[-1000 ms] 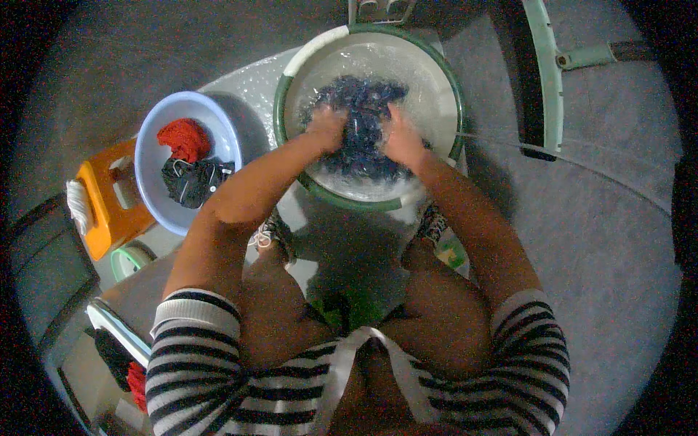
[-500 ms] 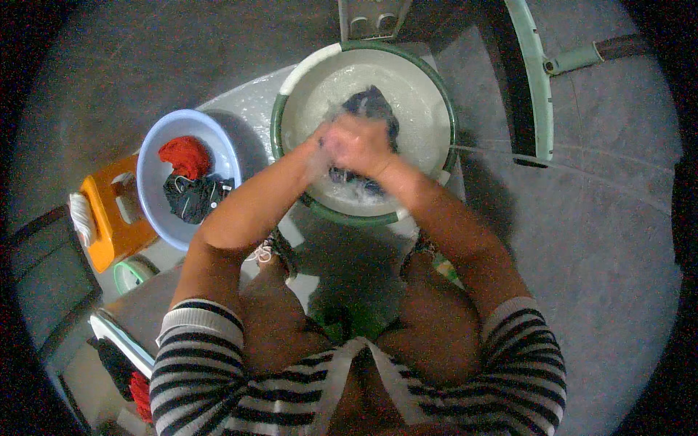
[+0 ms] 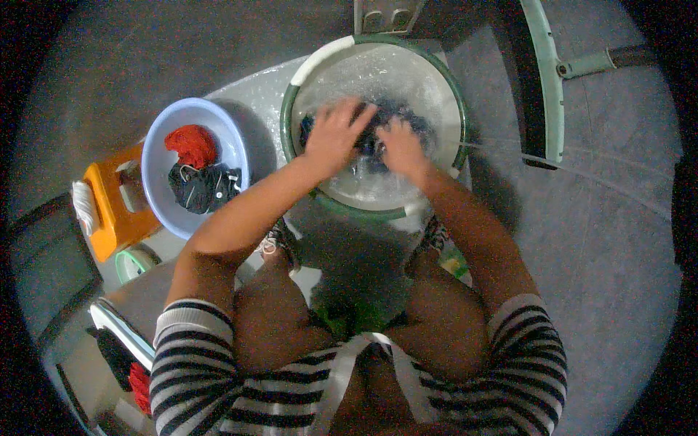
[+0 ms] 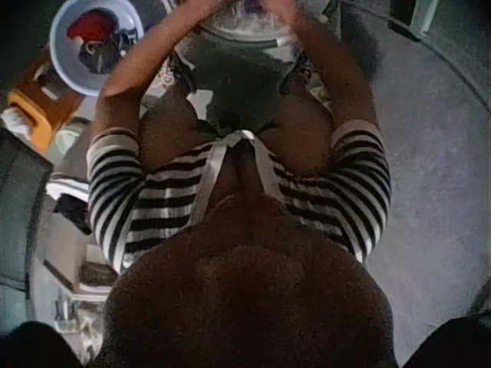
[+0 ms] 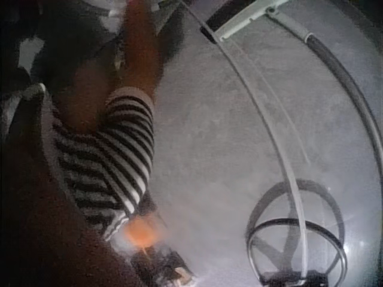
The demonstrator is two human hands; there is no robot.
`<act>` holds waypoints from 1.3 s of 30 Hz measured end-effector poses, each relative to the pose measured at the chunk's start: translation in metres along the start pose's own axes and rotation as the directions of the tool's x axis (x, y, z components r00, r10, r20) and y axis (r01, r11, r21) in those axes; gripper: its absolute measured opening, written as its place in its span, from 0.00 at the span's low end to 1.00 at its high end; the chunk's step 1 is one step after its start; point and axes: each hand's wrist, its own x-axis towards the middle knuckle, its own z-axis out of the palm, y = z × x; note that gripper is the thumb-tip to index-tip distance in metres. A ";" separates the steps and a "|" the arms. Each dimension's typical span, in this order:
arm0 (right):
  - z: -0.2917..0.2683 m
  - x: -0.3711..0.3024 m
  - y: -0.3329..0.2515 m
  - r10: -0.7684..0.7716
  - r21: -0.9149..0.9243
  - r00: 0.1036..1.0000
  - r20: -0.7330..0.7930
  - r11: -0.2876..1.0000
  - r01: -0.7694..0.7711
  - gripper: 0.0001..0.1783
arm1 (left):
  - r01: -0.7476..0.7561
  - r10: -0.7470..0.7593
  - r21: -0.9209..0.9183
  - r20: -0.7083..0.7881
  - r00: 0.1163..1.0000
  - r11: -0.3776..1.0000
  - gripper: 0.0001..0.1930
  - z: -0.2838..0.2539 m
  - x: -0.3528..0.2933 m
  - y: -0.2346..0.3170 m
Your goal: The person washes and wrings clothes in a washbasin by hand, empties and refills the washbasin with water, and washes additional clothes in the washbasin.
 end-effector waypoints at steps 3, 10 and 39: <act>0.019 0.033 0.039 0.155 0.464 0.979 -0.136 0.883 -0.075 0.27 | 0.220 -0.149 -0.556 0.171 0.974 0.801 0.36 0.043 0.033 -0.001; -0.124 -0.001 -0.089 0.071 0.706 0.949 -0.307 0.686 0.177 0.21 | 0.454 0.009 -0.723 0.528 0.849 -0.521 0.19 0.004 0.026 -0.024; -0.219 -0.086 -0.021 0.271 0.710 0.876 -0.398 0.696 0.107 0.15 | 0.113 -0.106 -0.624 0.048 0.993 0.773 0.17 -0.160 0.010 -0.051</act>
